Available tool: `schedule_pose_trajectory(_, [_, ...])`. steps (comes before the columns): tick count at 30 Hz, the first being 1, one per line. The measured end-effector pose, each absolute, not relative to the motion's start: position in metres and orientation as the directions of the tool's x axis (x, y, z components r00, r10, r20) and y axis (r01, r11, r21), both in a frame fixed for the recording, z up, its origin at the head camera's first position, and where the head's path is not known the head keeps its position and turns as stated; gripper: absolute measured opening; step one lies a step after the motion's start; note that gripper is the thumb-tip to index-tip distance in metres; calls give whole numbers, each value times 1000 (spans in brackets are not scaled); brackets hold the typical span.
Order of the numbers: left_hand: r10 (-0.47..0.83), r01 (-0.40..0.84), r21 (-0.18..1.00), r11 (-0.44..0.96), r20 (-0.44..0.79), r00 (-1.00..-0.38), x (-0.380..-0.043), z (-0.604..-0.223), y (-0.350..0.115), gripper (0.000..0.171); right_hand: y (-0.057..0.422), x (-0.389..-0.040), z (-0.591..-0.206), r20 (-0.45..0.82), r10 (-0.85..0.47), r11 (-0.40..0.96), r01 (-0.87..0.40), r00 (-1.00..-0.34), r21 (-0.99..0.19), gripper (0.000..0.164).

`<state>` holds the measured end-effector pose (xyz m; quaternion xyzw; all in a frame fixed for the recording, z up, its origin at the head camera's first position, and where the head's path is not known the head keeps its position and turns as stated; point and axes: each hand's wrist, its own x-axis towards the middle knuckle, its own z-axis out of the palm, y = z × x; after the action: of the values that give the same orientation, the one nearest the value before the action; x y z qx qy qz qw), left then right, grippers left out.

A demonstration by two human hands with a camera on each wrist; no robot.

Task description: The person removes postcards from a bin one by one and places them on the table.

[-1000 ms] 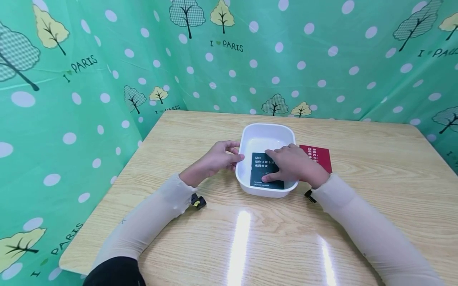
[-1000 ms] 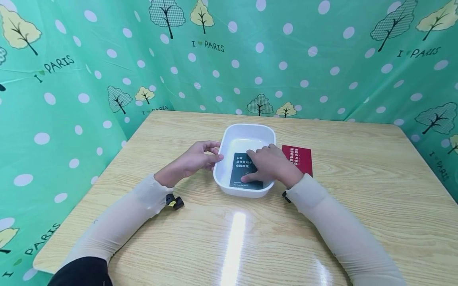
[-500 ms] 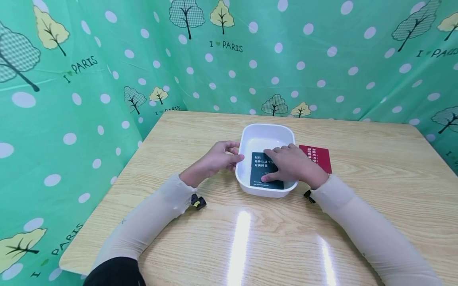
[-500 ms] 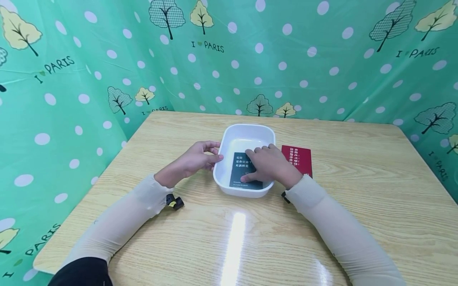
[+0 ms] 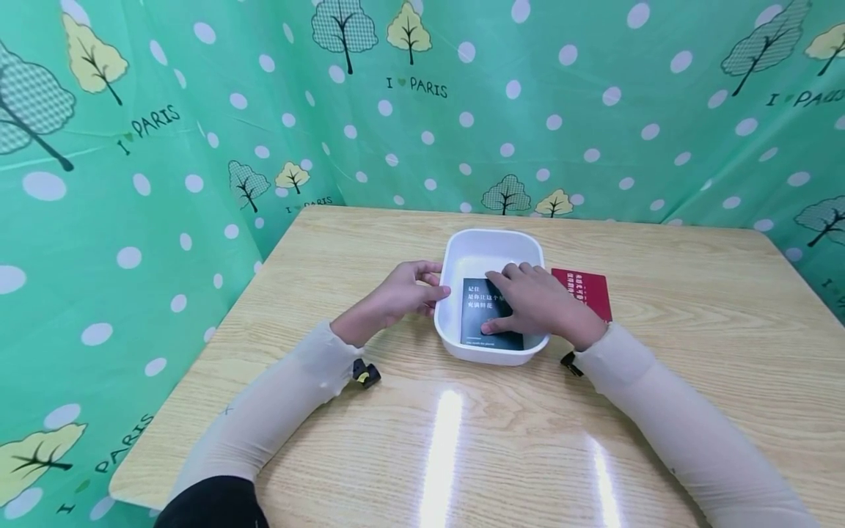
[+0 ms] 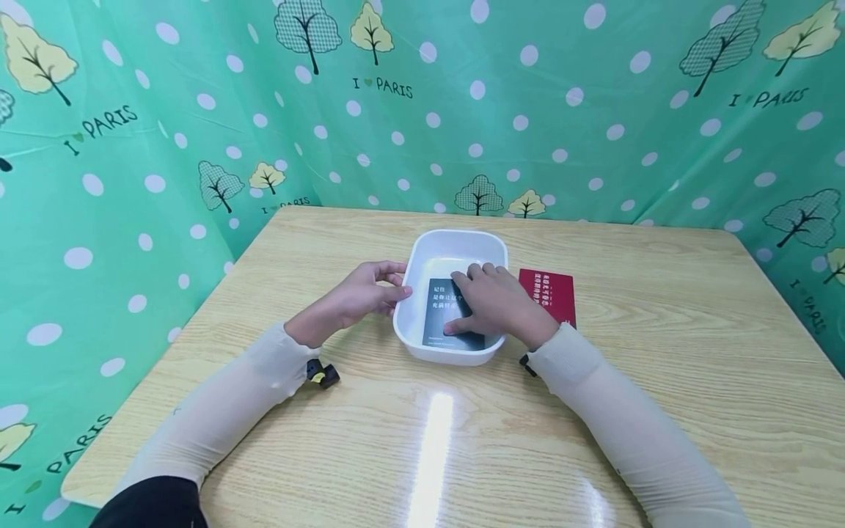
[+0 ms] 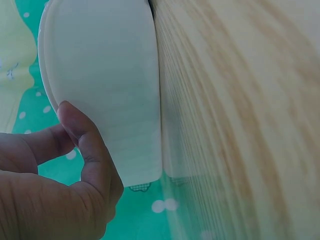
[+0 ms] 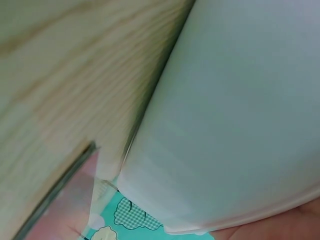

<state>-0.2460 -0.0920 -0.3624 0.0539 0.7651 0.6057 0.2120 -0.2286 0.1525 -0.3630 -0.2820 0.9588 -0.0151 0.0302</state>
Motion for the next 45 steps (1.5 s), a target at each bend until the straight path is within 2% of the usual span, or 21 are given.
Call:
schedule_pose_trajectory(8, [346,-174,949,265,-262,-901,-245,-362,-93,45,153,-227,-359,-6,-541,836,-538,-841,-105,98])
schedule_pose_trajectory(16, [339,-171,947,272,-261,-904,-245,-362,-92,44,154,-224,-348,96,-516,839,-525,-851,-141,82])
schedule_pose_trajectory(22, [337,-179,945,273,-268,-902,-245,-362,-92,44,153,-223,-343,119,-505,826,-519,-855,-221,72])
schedule_pose_trajectory(26, [336,-180,946,270,-268,-903,-245,-362,-92,44,152,-224,-342,150,-529,782,-549,-835,-295,56])
schedule_pose_trajectory(32, [334,-181,945,272,-270,-903,-245,-361,-92,45,155,-225,-338,199,-529,634,-540,-825,-553,20])
schedule_pose_trajectory(37, [338,-176,946,272,-265,-903,-245,-361,-92,45,157,-222,-331,183,-525,581,-507,-831,-636,18])
schedule_pose_trajectory(41, [340,-171,950,262,-257,-905,-245,-361,-92,43,159,-220,-325,190,-514,582,-502,-837,-640,17])
schedule_pose_trajectory(45, [336,-169,948,271,-257,-906,-244,-361,-92,43,164,-218,-317,257,-496,571,-534,-830,-623,17])
